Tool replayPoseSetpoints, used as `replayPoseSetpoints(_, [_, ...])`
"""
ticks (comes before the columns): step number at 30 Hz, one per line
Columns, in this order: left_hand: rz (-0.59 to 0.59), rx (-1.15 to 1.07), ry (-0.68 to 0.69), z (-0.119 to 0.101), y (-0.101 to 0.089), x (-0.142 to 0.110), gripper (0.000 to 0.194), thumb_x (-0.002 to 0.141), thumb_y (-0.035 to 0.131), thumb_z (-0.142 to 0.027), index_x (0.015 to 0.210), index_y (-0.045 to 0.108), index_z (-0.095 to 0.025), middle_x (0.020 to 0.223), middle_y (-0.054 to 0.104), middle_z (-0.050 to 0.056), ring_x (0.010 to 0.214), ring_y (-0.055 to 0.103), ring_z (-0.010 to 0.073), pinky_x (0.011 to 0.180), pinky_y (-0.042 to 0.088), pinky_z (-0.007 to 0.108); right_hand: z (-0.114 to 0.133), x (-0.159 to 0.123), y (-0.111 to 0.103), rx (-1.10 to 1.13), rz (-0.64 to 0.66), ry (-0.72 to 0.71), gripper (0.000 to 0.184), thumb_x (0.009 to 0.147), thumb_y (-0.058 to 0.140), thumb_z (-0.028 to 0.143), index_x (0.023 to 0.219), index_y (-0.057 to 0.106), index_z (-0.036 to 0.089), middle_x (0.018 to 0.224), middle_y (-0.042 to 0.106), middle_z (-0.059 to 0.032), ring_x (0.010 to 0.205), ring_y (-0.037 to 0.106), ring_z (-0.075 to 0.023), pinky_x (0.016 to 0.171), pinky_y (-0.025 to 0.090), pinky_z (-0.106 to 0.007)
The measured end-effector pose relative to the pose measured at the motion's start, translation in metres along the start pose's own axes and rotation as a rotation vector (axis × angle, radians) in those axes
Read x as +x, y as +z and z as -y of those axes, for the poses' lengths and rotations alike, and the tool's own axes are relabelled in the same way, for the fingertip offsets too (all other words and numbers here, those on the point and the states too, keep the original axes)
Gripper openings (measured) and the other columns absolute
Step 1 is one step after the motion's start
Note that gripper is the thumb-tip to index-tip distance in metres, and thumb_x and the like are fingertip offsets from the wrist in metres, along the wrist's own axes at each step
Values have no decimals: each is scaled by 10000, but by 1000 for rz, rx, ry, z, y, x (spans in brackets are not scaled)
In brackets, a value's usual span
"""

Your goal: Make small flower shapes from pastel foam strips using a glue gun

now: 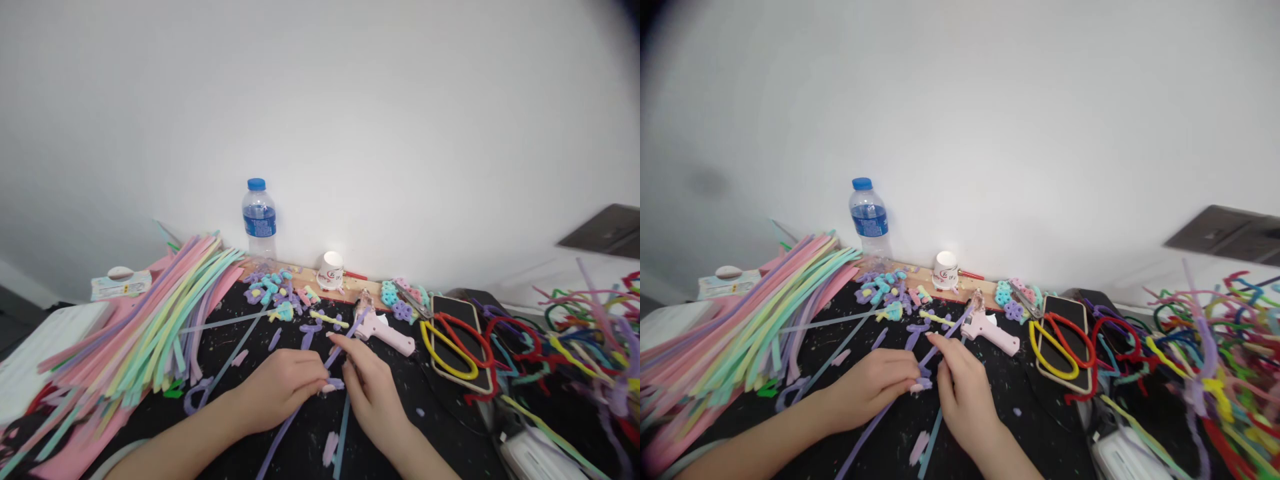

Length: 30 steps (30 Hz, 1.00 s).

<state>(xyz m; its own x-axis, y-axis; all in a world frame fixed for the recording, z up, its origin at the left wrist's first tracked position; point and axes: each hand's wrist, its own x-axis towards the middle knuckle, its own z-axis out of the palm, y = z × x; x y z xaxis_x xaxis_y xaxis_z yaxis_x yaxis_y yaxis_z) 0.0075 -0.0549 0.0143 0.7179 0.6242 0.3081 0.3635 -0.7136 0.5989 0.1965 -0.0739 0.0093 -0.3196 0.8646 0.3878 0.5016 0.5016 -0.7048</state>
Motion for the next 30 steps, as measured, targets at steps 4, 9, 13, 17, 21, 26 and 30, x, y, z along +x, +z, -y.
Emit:
replayPoseSetpoints(4, [-90, -269, -170, -4, -1, 5, 300, 913, 403, -257, 743, 628, -157, 683, 611, 22, 652, 548, 137, 662, 422, 240, -8, 2, 0, -119, -120, 48, 275, 839, 422, 117, 1042, 594, 186, 929, 645, -71, 860, 610, -193, 749, 490, -297])
replayPoseSetpoints(9, [-407, -619, -459, 4, -4, 9, 304, 884, 453, -358, 790, 651, -148, 919, 615, 58, 695, 551, 142, 620, 438, 241, -19, 5, -6, -202, -251, 178, 101, 794, 510, 166, 838, 600, 174, 701, 617, -26, 614, 582, -168, 589, 476, -273])
replayPoseSetpoints(13, [-495, -771, -599, 11, -3, 9, 278, 854, 507, -394, 864, 650, -155, 655, 497, -15, 622, 467, 121, 595, 380, 231, -15, 6, -10, -155, -279, 145, 119, 842, 465, 224, 853, 570, 170, 718, 610, -27, 615, 567, -157, 580, 458, -255])
replayPoseSetpoints(17, [-556, -967, -673, 8, -3, 11, 254, 796, 592, -385, 839, 628, -138, 686, 487, -17, 630, 444, 106, 615, 366, 231, -7, 6, -12, -66, -262, 52, 249, 896, 365, 224, 1007, 583, 174, 891, 626, -65, 804, 590, -184, 722, 466, -288])
replayPoseSetpoints(21, [-580, -1057, -678, 4, -6, 14, 242, 773, 624, -366, 829, 609, -130, 706, 495, -15, 634, 437, 98, 623, 363, 226, -4, 6, -12, -51, -257, 5, 315, 909, 346, 214, 1124, 574, 191, 1015, 603, -88, 934, 569, -205, 806, 452, -319])
replayPoseSetpoints(26, [-621, -1041, -692, 8, -5, 14, 294, 761, 637, -368, 936, 590, -137, 708, 505, -23, 616, 425, 94, 604, 348, 226, -4, 6, -10, -74, -242, -10, 250, 882, 373, 177, 1029, 575, 178, 964, 612, -86, 901, 579, -203, 789, 457, -313])
replayPoseSetpoints(30, [-622, -993, -699, 11, -5, 12, 400, 776, 614, -372, 1106, 539, -159, 732, 534, -16, 597, 422, 96, 574, 330, 225, -4, 4, -9, -93, -266, 44, 190, 871, 376, 180, 934, 555, 174, 830, 608, -51, 748, 579, -176, 674, 461, -281])
